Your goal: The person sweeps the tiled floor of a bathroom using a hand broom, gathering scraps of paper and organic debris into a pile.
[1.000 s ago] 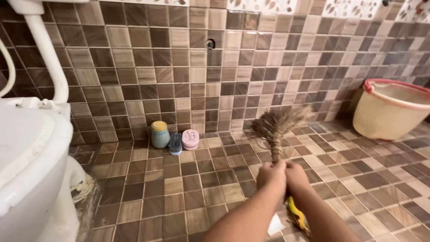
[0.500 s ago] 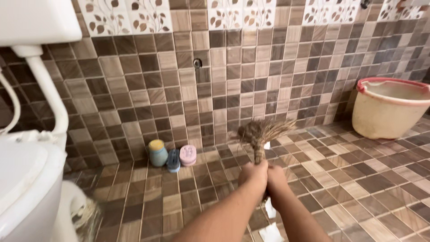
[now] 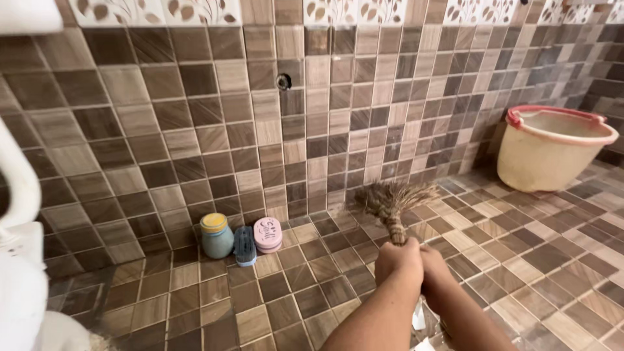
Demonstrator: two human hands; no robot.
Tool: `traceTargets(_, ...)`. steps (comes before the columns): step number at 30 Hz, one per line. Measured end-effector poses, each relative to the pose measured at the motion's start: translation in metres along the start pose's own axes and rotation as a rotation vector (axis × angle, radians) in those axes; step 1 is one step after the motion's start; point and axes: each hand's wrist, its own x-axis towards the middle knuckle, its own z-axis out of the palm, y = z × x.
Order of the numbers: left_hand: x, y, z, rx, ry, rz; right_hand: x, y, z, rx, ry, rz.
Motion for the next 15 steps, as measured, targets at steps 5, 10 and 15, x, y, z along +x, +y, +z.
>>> traceTargets(5, 0.023, 0.002, -0.020, -0.034, -0.009, -0.074, 0.002, -0.014, 0.026, -0.185, 0.041, 0.077)
traceTargets(10, 0.063, -0.014, -0.031, -0.090, 0.064, -0.219, 0.037, -0.004, 0.062, -0.145, -0.063, 0.135)
traceTargets(15, 0.092, -0.042, -0.012, -0.204, -0.007, -0.267, 0.063, 0.035, 0.043, -0.072, -0.005, 0.160)
